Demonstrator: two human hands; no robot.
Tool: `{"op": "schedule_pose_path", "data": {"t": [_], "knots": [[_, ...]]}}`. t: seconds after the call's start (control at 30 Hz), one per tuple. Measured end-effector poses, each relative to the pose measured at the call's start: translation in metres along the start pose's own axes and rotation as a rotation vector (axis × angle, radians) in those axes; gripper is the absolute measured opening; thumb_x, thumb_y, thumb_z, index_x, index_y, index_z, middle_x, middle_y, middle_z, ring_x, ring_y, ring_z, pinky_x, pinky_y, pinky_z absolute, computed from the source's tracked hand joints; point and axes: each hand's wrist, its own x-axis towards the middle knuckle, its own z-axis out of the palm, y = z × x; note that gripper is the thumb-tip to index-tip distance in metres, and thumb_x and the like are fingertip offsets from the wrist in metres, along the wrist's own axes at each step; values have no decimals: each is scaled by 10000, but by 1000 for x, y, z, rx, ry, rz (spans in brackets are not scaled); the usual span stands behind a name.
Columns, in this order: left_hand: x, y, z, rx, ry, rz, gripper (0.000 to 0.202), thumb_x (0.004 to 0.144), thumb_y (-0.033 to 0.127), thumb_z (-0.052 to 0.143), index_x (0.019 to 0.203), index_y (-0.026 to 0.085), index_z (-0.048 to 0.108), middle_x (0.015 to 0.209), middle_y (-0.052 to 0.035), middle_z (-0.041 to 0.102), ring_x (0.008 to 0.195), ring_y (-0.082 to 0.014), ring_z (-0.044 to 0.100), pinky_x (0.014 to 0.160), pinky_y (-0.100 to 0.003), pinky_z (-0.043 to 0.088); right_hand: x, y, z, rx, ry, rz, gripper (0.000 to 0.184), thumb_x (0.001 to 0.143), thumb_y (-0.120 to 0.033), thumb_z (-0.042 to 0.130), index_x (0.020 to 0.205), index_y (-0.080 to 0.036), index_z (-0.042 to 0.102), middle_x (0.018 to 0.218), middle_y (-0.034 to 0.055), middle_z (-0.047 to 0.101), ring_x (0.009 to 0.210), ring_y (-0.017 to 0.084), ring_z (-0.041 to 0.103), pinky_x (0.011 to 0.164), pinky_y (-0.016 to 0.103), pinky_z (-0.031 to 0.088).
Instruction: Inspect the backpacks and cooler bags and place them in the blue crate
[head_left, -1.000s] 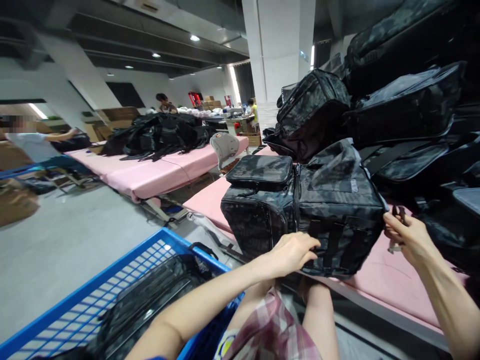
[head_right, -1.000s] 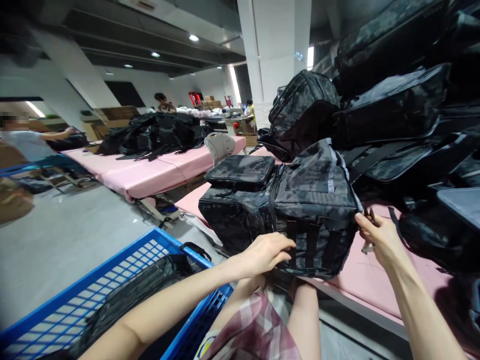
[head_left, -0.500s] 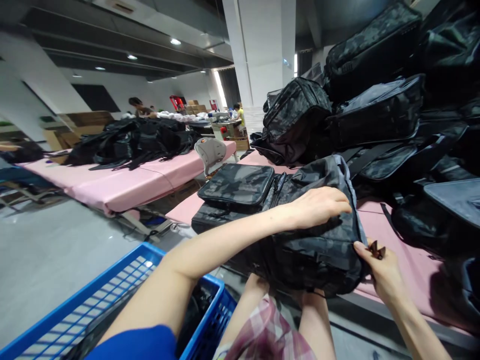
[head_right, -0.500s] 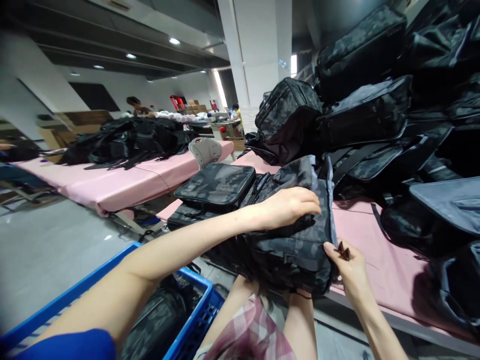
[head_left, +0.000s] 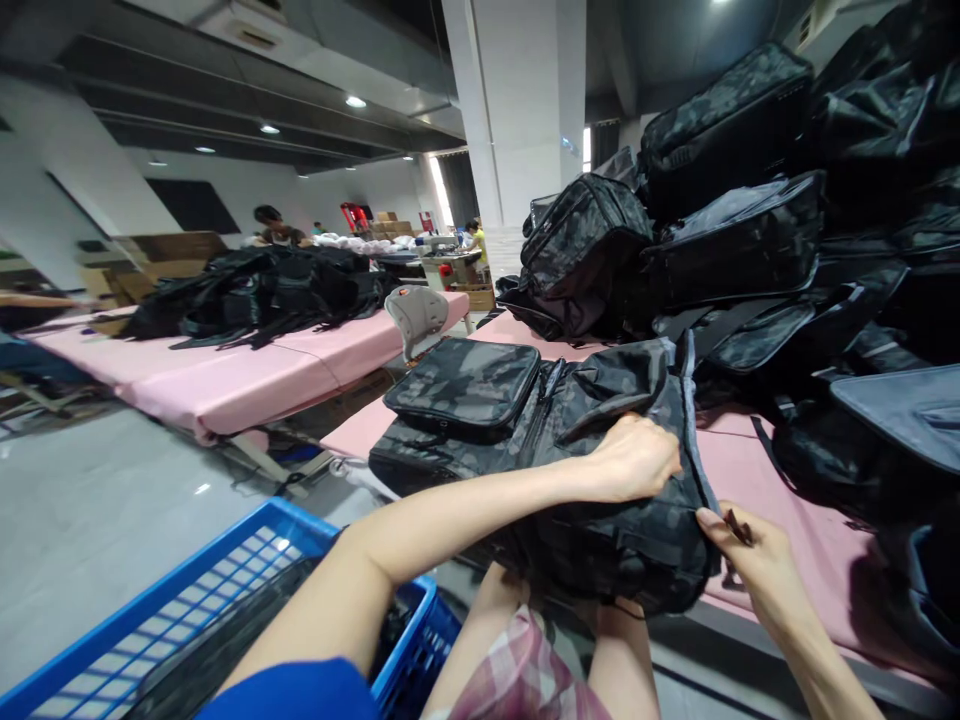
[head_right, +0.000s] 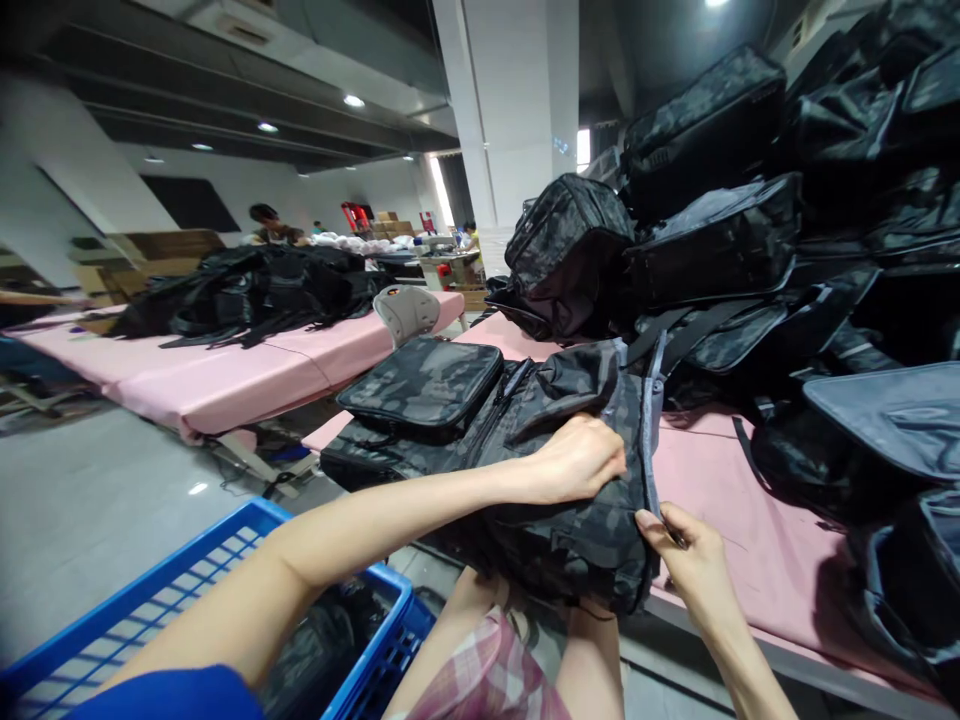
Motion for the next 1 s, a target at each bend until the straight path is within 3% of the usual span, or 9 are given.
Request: {"op": "schedule_pose_path", "data": {"t": [0.07,0.17,0.27,0.33,0.4,0.57,0.77,1.0], "knots": [[-9,-4,-7,-206,122,-113,194,848,176,449,774,141,625,846,-57,662,814,-168,581,768,-269,425,5,-2,-8,-106,71,-144,407,611,-555,678,767,-183,625,592,-2,546,494,130,497,374,223,369],[-20,-7,-10,-425,263,-297,192,854,185,436,739,151,587,814,-21,640,759,-132,569,712,-225,420,13,-13,-15,-390,228,-451,540,665,-522,672,1101,-213,590,899,48,666,720,181,615,531,246,448],[-23,-3,-7,-505,254,-357,186,842,190,454,700,150,568,737,-3,613,689,-120,541,687,-219,410,16,-34,-13,-701,341,-778,293,821,-430,569,1016,-216,614,917,42,674,733,156,618,602,247,421],[-23,0,-7,-509,252,-359,188,841,185,453,691,148,560,724,-2,601,680,-119,527,693,-222,405,16,-47,-7,-833,382,-966,186,853,-351,552,929,-203,635,867,31,676,733,145,616,637,250,401],[-22,3,-8,-506,262,-355,191,842,180,447,688,146,554,725,-5,595,683,-119,522,701,-225,403,16,-56,-2,-903,375,-1065,148,847,-312,570,894,-194,645,828,21,674,733,141,612,652,253,389],[-24,3,-9,-500,251,-347,186,838,176,439,710,146,570,744,-15,601,693,-125,527,702,-229,412,16,-56,3,-901,343,-1049,162,858,-310,552,854,-192,663,769,15,668,700,132,608,639,256,386],[-25,6,-7,-480,228,-347,185,834,172,431,730,147,582,776,-24,616,721,-136,544,711,-237,423,17,-51,-1,-731,268,-861,256,878,-409,494,827,-224,664,817,8,687,639,129,617,560,244,408],[-25,6,-6,-479,241,-342,187,830,167,431,705,150,569,756,-19,606,713,-133,540,691,-231,407,18,-53,1,-835,323,-997,201,871,-359,530,836,-210,661,779,-9,675,645,113,608,564,235,380]]}}
